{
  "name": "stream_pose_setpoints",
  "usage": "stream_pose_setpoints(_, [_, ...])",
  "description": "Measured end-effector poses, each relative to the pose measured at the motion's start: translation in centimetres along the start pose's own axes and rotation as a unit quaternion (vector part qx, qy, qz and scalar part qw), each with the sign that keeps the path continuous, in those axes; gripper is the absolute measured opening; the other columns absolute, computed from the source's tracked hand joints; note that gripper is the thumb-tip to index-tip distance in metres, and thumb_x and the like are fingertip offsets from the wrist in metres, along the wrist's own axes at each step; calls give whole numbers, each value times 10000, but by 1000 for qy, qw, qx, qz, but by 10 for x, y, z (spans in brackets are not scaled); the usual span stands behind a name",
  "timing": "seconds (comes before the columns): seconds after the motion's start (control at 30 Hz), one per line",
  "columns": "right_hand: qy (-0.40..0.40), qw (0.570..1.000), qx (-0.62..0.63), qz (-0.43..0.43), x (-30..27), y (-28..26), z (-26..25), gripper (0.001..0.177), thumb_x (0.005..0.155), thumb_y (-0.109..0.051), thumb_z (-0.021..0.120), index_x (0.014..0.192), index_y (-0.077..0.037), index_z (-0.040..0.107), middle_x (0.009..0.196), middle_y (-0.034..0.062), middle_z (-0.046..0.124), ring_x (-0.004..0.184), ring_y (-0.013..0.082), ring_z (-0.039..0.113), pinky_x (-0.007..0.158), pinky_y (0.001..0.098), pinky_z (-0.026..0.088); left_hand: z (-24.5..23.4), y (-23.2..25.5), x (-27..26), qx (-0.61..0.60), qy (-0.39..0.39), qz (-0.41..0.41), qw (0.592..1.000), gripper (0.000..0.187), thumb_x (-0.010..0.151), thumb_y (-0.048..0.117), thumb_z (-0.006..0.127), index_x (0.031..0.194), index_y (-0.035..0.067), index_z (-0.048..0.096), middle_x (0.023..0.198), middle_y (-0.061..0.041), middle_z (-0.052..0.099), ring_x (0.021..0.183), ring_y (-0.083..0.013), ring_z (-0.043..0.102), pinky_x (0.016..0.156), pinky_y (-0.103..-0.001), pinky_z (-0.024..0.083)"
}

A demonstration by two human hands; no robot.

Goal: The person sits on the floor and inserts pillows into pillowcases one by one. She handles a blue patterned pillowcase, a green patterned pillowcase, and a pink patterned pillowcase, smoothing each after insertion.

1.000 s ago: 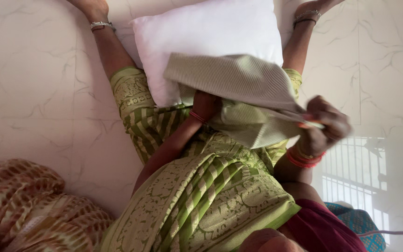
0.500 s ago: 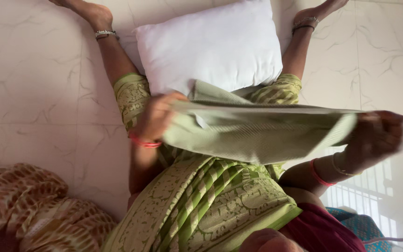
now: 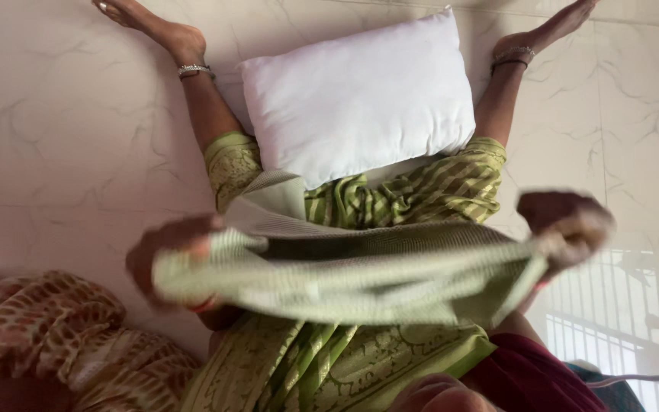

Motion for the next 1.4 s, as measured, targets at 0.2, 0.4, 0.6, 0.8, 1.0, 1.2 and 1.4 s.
stream_pose_setpoints(0.2, [199, 903, -79, 374, 83, 164, 33, 132, 1107, -122, 627, 1086, 8, 611, 805, -8, 611, 683, 78, 552, 577, 249, 428, -31, -72, 76, 70, 212, -83, 971, 448, 1170, 169, 441, 1549, -69, 443, 1589, -229, 503, 1478, -298, 530, 1279, -419, 465])
stream_pose_setpoints(0.4, [367, 929, 5, 54, 147, 184, 46, 176, 1164, -155, 525, 1214, 10, 561, 1066, 18, 588, 863, 65, 525, 769, 216, 442, -45, -14, 76, 314, 246, 252, 882, 520, 1082, 147, 365, 1602, 146, 379, 1669, -9, 398, 1542, -148, 348, 1304, -388, 317])
stream_pose_setpoints(0.6, [300, 924, -144, 190, 124, 288, 79, 494, 1150, -103, 604, 1561, -72, 334, 1498, 127, 623, 1260, 221, 679, 808, 285, 581, -56, -97, 39, 234, 319, 97, 913, 454, 1148, 14, 479, 1586, 131, 489, 1551, -44, 519, 1441, -186, 552, 1232, -390, 481])
stream_pose_setpoints(0.8, [66, 891, -329, 307, 12, 316, 197, 727, 932, -143, 767, 1547, -116, 379, 1485, 163, 569, 1359, 320, 562, 1137, 463, 497, -42, -255, -50, 437, 259, -177, 843, 549, 983, -73, 480, 1499, 115, 487, 1413, -137, 566, 1220, -233, 631, 972, -353, 550])
stream_pose_setpoints(1.0, [-290, 805, -302, 421, -22, 287, 268, 969, 848, -470, 751, 1583, -233, 166, 1665, 162, -52, 1550, 361, -82, 1253, 585, -81, -31, -306, -92, 509, 215, -328, 766, 312, 986, 76, 604, 1287, 103, 684, 968, -179, 743, 844, -348, 700, 763, -482, 551])
stream_pose_setpoints(1.2, [-280, 713, -603, 224, -41, 329, 273, 1036, 836, 7, 621, 1681, -355, 142, 1714, 199, 59, 1562, 382, 144, 1234, 583, 183, -20, -290, -81, 563, 197, -227, 770, 281, 961, 109, 652, 1237, 61, 672, 1043, -175, 749, 881, -355, 712, 744, -463, 558])
stream_pose_setpoints(1.4, [-115, 840, -454, 276, -52, 379, 243, 647, 748, 45, 555, 1371, -128, 585, 1245, 151, 674, 1130, 319, 633, 947, 457, 549, -19, -288, -84, 586, 192, -195, 763, 261, 975, 111, 643, 1229, 52, 661, 1069, -169, 756, 882, -338, 727, 731, -446, 575])
Point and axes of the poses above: each hand's wrist, its own x-axis towards the middle knuckle, its own z-axis out of the palm, y = z × x, the point moved 5 cm from there along x, towards the middle knuckle
